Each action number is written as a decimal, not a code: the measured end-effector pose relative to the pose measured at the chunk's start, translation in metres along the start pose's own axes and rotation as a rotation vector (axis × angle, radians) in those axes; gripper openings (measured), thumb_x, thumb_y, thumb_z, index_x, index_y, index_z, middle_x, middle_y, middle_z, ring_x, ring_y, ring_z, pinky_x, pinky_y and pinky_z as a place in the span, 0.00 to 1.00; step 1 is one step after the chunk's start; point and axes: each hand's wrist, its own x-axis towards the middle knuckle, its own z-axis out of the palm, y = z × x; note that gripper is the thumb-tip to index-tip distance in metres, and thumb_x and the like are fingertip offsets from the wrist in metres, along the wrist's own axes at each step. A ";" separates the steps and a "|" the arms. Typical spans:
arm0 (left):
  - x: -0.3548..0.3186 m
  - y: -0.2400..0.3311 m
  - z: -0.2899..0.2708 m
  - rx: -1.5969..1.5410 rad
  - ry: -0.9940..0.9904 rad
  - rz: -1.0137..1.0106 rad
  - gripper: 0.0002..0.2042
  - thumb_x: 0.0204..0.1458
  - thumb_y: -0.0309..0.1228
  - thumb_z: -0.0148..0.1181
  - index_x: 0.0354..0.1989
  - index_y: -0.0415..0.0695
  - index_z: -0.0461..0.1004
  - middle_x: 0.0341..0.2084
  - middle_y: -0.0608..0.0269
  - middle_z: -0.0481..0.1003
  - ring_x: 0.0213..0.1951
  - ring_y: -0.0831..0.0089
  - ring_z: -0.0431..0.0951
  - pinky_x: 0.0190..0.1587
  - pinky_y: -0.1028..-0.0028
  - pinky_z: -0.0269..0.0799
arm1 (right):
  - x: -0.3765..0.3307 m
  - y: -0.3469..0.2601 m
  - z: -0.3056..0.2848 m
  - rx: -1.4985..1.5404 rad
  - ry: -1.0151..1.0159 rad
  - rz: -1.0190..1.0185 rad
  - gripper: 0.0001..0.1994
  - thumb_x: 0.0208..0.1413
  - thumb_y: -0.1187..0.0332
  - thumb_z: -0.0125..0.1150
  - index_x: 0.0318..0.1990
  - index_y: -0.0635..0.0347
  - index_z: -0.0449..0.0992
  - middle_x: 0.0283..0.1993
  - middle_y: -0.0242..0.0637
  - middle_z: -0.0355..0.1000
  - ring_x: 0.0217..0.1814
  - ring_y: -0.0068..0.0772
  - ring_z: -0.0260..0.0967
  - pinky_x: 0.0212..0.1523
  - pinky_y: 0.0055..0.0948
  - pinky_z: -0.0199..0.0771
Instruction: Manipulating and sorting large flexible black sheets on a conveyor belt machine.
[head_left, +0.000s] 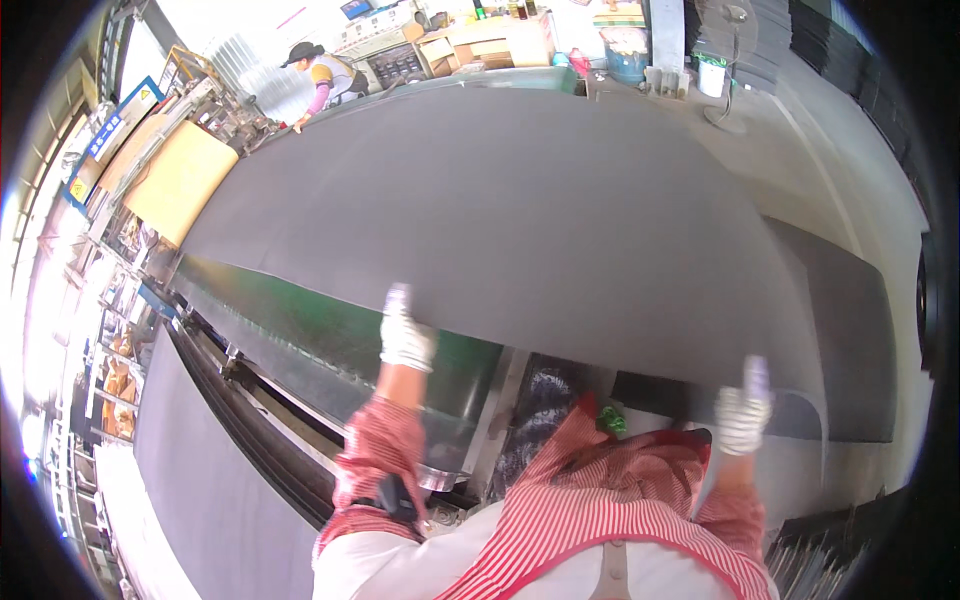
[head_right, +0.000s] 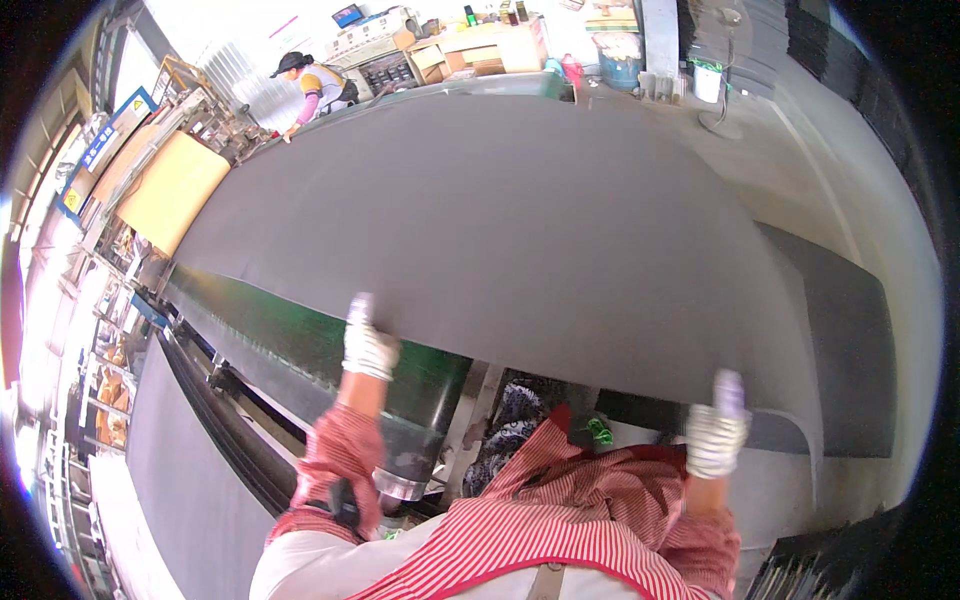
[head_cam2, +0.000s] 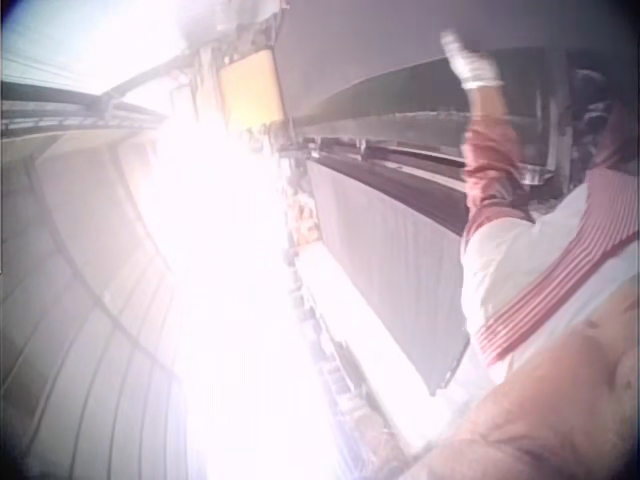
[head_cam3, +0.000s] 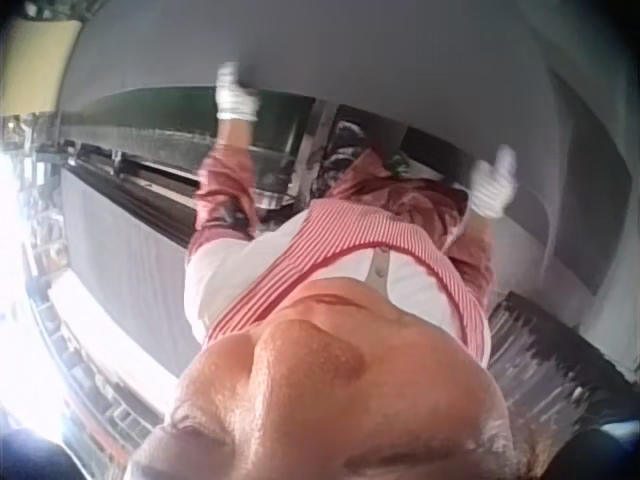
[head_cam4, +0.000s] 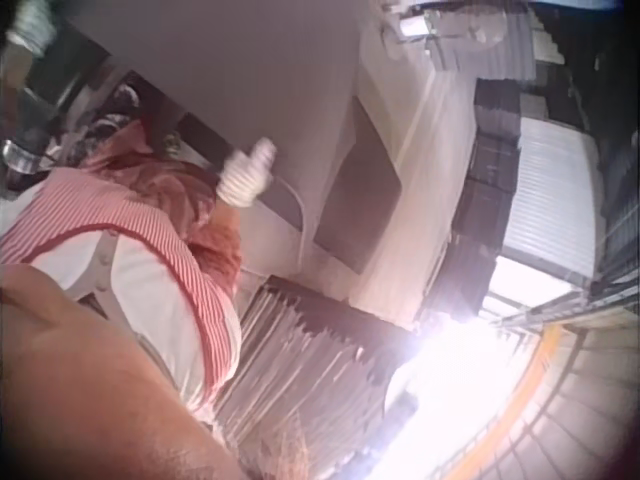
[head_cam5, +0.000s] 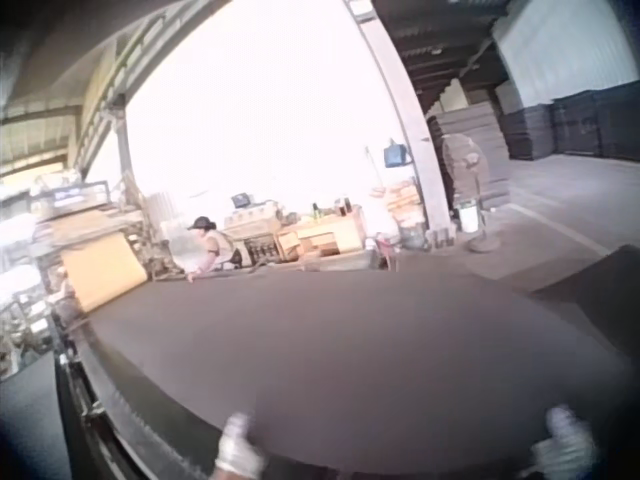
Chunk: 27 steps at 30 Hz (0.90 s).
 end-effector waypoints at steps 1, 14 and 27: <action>-0.021 -0.035 0.025 -0.029 -0.001 -0.086 0.18 0.45 0.39 0.55 0.42 0.42 0.66 0.39 0.59 0.68 0.42 0.65 0.67 0.47 0.67 0.63 | -0.001 -0.015 0.037 0.176 -0.131 0.237 0.19 0.45 0.75 0.54 0.48 0.63 0.66 0.40 0.37 0.69 0.32 0.32 0.68 0.43 0.24 0.67; 0.023 -0.080 -0.014 -0.228 0.253 -0.173 0.14 0.47 0.36 0.50 0.41 0.43 0.66 0.39 0.61 0.69 0.43 0.64 0.67 0.46 0.62 0.63 | -0.033 0.025 0.063 1.554 0.453 1.168 0.31 0.42 0.44 0.54 0.51 0.51 0.61 0.47 0.32 0.63 0.44 0.31 0.61 0.43 0.34 0.65; 0.006 -0.085 -0.044 0.442 0.356 0.347 0.27 0.51 0.31 0.47 0.58 0.40 0.45 0.56 0.52 0.51 0.57 0.65 0.53 0.58 0.71 0.46 | 0.018 -0.050 0.148 1.503 -0.169 1.192 0.30 0.44 0.49 0.57 0.46 0.65 0.60 0.42 0.41 0.65 0.39 0.38 0.67 0.43 0.32 0.69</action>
